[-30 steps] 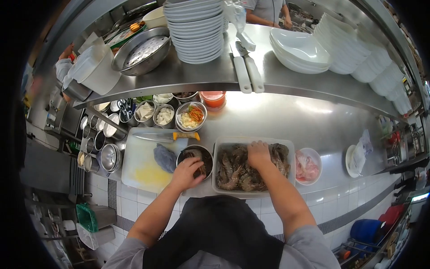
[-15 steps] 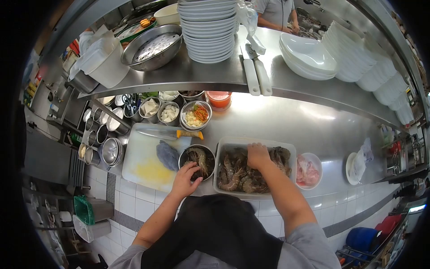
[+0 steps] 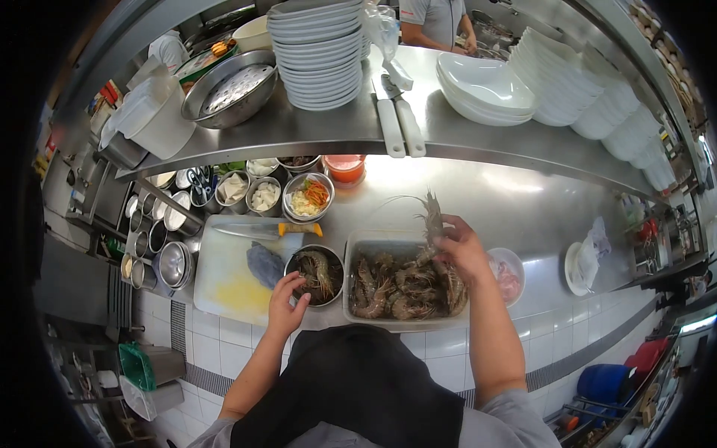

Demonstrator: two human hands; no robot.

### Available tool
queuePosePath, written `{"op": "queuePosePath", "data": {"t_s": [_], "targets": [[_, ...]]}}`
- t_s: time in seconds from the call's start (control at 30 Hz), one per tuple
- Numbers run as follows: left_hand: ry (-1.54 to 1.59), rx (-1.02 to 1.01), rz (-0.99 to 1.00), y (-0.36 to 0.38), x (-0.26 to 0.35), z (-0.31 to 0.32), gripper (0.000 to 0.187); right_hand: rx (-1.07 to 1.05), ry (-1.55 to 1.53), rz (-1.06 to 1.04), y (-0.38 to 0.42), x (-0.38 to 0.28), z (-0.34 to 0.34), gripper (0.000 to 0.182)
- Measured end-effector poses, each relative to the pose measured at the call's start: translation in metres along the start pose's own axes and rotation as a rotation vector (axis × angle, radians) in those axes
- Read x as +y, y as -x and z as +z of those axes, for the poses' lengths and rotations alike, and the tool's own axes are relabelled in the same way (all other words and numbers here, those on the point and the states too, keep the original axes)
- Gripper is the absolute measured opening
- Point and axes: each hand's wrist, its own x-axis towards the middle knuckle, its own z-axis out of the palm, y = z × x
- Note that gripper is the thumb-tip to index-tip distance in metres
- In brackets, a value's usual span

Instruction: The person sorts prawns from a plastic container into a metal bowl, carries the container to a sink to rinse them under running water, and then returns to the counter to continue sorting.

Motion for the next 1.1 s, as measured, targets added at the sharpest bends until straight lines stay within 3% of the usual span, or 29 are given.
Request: {"op": "queuePosePath", "data": {"t_s": [0.17, 0.27, 0.4, 0.5, 0.57, 0.6, 0.67, 0.77, 0.87, 0.97, 1.1], "targets": [[0.014, -0.004, -0.003, -0.005, 0.008, 0.003, 0.037, -0.055, -0.167, 0.098, 0.015, 0.022, 0.022, 0.060], [0.077, -0.039, 0.016, -0.014, 0.026, 0.002, 0.037, -0.178, -0.172, 0.154, 0.012, 0.042, 0.051, 0.057], [0.108, -0.035, 0.021, -0.021, 0.041, -0.002, 0.037, -0.326, 0.244, 0.194, 0.002, 0.063, 0.115, 0.055], [0.049, 0.115, -0.005, -0.019, 0.026, -0.003, 0.037, -0.510, 0.369, 0.118, -0.004, 0.068, 0.165, 0.052], [-0.004, 0.166, -0.039, -0.014, 0.009, -0.005, 0.039, -0.236, 0.590, -0.193, -0.020, 0.065, 0.166, 0.046], [-0.056, 0.098, -0.047, -0.009, -0.002, -0.006, 0.039, -0.094, 0.694, -0.350, -0.031, 0.063, 0.167, 0.044], [-0.159, -0.035, -0.060, 0.000, -0.022, -0.009, 0.040, 0.056, 0.703, -0.341, -0.066, 0.071, 0.137, 0.040], [-0.139, -0.138, -0.050, 0.006, -0.023, -0.013, 0.041, -0.117, 1.046, -0.124, -0.079, 0.071, 0.111, 0.039], [-0.130, -0.082, -0.088, 0.008, -0.018, -0.010, 0.040, -0.382, 1.362, -0.100, -0.052, 0.085, 0.133, 0.045], [-0.090, -0.078, -0.100, 0.009, -0.017, -0.007, 0.038, -0.379, 1.437, 0.035, -0.030, 0.091, 0.158, 0.048], [-0.057, -0.070, -0.120, 0.010, -0.015, -0.010, 0.037, -0.284, 1.220, -0.047, -0.036, 0.112, 0.135, 0.061]]}}
